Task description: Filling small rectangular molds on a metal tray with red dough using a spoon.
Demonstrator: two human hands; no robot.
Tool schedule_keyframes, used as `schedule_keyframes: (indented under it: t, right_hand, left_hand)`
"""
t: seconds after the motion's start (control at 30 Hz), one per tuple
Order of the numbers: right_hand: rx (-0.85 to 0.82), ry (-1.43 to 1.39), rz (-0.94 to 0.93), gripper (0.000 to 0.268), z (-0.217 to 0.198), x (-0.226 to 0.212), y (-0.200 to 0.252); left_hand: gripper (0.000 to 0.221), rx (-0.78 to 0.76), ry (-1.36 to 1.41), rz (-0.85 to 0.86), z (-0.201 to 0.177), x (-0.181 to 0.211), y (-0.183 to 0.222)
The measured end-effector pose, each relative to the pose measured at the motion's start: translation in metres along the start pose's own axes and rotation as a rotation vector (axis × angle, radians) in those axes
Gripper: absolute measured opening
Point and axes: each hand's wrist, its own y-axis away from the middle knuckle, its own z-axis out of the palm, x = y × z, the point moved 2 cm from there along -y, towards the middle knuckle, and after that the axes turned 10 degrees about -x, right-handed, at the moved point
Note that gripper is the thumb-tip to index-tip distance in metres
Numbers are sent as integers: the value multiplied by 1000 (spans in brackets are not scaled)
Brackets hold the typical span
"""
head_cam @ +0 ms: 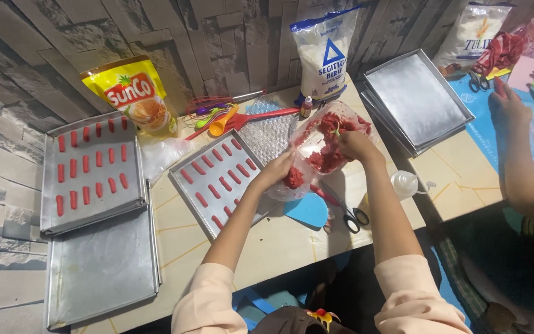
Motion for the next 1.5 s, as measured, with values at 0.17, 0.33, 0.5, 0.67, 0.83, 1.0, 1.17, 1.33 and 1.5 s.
schedule_keyframes:
  t: [0.17, 0.33, 0.5, 0.67, 0.83, 1.0, 1.17, 1.33, 1.5]
  right_hand:
    - [66, -73, -37, 36, 7, 18, -9]
    - [70, -106, -47, 35, 4, 12, -2]
    - [45, -131, -74, 35, 5, 17, -4]
    - [-15, -279, -69, 36, -2, 12, 2]
    - [-31, -234, -42, 40, -5, -3, 12]
    - [-18, -226, -7, 40, -15, -34, 56]
    - [25, -295, -146, 45, -18, -55, 113]
    - [69, -434, -295, 36, -30, -110, 212]
    - [54, -429, -354, 37, -18, -137, 247]
  left_hand:
    - [51, 49, -49, 96, 3, 18, 11]
    - [56, 16, -32, 6, 0, 9, 1]
    - [62, -17, -27, -72, -2, 3, -1]
    - [63, 4, 3, -56, 2, -2, -2]
    - [64, 18, 47, -38, 1, 9, 8]
    - [63, 52, 114, 4, 11, 24, 25]
    - [61, 131, 477, -5, 12, 15, 29]
    - [81, 196, 779, -97, 0, 16, 50]
    - [58, 195, 966, -76, -11, -31, 55]
